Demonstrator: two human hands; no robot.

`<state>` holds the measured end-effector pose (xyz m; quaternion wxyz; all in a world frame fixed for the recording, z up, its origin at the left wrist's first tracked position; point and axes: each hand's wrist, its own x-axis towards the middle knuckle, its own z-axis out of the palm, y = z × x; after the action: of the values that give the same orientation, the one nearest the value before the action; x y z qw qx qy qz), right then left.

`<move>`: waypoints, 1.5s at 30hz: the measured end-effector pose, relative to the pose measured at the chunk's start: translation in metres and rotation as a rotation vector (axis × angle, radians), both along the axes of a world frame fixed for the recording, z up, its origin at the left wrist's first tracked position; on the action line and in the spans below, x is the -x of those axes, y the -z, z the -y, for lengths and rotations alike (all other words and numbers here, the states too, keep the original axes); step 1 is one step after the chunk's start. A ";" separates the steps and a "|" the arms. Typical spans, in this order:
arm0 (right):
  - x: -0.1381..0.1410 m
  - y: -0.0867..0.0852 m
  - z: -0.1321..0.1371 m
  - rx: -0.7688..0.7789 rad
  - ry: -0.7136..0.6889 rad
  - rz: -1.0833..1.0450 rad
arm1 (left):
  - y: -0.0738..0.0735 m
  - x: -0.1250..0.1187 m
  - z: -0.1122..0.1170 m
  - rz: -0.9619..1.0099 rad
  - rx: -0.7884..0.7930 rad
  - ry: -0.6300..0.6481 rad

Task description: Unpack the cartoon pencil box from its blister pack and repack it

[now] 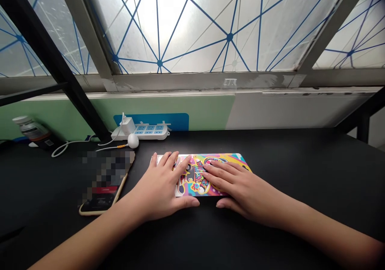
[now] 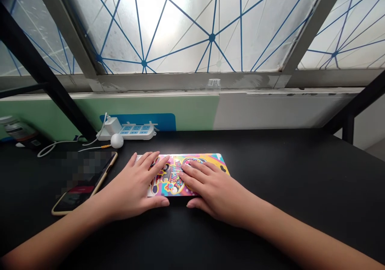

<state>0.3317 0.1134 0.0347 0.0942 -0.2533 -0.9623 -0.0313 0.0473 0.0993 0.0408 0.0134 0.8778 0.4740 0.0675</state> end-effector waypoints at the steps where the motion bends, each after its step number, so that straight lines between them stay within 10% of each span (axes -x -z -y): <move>1: 0.001 -0.002 0.000 0.009 0.001 0.012 | -0.002 0.001 0.000 0.002 0.012 0.000; 20: 0.070 -0.009 -0.006 0.059 -0.068 0.028 | -0.010 0.008 -0.006 0.029 0.061 0.012; 45: 0.025 -0.012 -0.019 0.334 -0.027 0.057 | -0.004 0.004 -0.006 0.033 0.078 -0.017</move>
<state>0.3066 0.1327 0.0464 0.0237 -0.2517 -0.9596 0.1234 0.0431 0.1055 0.0448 0.0548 0.8712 0.4836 0.0638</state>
